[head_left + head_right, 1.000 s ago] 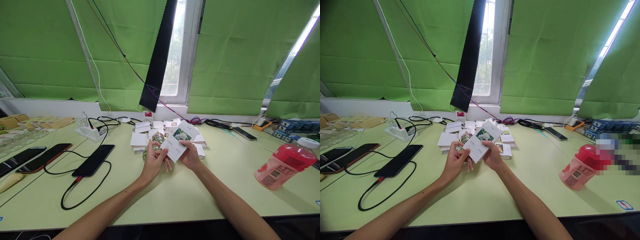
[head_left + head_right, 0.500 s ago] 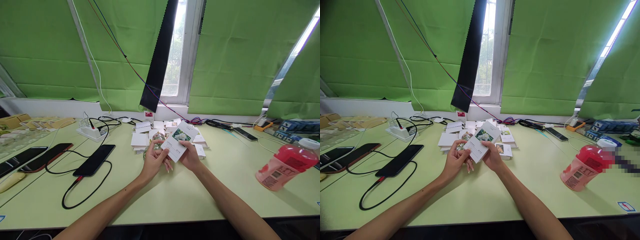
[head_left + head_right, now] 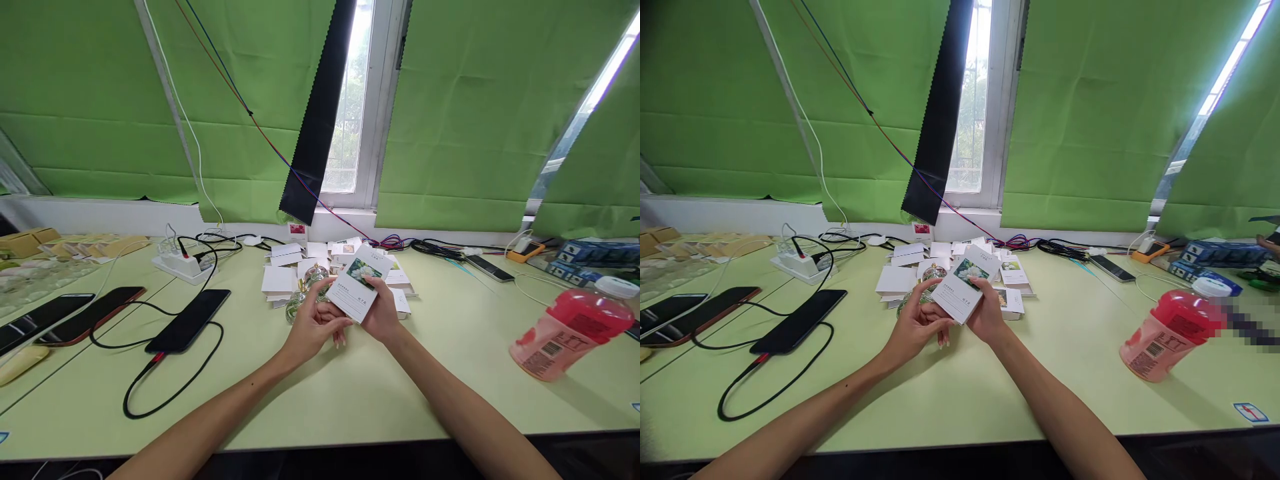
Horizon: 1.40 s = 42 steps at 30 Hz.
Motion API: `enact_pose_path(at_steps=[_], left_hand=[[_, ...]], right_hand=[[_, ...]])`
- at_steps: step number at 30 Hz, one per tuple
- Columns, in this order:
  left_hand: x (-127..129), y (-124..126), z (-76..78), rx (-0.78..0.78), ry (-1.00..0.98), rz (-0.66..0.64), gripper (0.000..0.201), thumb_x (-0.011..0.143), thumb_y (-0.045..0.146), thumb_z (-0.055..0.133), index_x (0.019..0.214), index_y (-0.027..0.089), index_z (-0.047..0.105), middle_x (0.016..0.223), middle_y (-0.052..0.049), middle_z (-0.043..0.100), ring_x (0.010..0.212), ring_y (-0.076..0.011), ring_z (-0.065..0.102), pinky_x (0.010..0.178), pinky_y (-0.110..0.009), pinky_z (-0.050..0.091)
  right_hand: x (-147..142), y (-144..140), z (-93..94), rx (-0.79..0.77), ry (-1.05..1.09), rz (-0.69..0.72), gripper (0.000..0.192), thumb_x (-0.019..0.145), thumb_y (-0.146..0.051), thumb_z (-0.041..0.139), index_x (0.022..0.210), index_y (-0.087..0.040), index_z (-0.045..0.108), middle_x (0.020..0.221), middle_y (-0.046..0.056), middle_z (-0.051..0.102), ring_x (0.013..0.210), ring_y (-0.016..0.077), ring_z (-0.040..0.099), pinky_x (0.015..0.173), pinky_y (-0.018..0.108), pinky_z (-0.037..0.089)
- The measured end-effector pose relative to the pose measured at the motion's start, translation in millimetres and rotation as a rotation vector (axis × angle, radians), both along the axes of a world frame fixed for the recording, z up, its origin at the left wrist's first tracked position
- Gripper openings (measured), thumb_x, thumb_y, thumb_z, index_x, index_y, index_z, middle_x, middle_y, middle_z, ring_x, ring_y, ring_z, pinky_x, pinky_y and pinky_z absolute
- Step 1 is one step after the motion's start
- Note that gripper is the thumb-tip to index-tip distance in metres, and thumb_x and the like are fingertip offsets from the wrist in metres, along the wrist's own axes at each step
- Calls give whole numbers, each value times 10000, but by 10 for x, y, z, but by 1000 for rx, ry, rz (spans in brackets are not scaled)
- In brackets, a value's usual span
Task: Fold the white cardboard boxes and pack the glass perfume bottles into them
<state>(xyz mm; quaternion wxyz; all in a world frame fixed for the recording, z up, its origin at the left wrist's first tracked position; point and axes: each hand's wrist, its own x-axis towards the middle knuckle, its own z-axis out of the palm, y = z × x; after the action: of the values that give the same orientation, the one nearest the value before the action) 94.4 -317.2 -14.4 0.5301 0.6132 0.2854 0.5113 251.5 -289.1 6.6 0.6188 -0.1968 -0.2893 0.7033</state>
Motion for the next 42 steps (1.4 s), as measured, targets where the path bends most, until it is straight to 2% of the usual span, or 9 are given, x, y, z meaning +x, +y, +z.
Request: enact_pose_path(at_steps=[5, 17, 30, 35, 42], left_hand=[[8, -4, 7, 13, 4, 7, 831, 780, 374, 882, 1420, 247, 367, 660, 58, 725, 449, -160, 660, 453, -264, 587], [32, -29, 6, -12, 30, 55, 824, 786, 412, 866, 1423, 254, 367, 635, 72, 699, 438, -168, 656, 438, -263, 566], [37, -32, -23, 32, 76, 52, 786, 856, 437, 804, 1461, 259, 336, 683, 57, 686, 483, -155, 667, 466, -249, 569], [44, -40, -8, 49, 87, 47, 787, 910, 467, 744, 1515, 250, 288, 761, 23, 713, 509, -148, 678, 463, -235, 558], [31, -30, -24, 63, 118, 80, 779, 947, 503, 682, 1570, 252, 286, 765, 12, 709, 498, -145, 670, 484, -250, 570]], right_hand=[[2, -12, 19, -66, 2, 35, 366, 652, -352, 791, 979, -219, 693, 897, 27, 800, 962, 300, 761, 860, 425, 632], [11, 19, -32, -42, -7, 39, 338, 659, -348, 809, 952, -226, 690, 879, 30, 795, 996, 312, 760, 850, 431, 637], [33, 64, -96, -7, -42, 45, 385, 700, -348, 809, 1049, -226, 698, 891, 30, 795, 957, 301, 768, 820, 412, 642], [4, 56, -132, 11, -76, 81, 404, 700, -343, 803, 1063, -206, 690, 917, 57, 796, 985, 322, 759, 749, 393, 646], [-45, 34, -150, 40, -76, 20, 505, 678, -296, 823, 1155, -224, 675, 967, 25, 791, 885, 266, 744, 621, 317, 598]])
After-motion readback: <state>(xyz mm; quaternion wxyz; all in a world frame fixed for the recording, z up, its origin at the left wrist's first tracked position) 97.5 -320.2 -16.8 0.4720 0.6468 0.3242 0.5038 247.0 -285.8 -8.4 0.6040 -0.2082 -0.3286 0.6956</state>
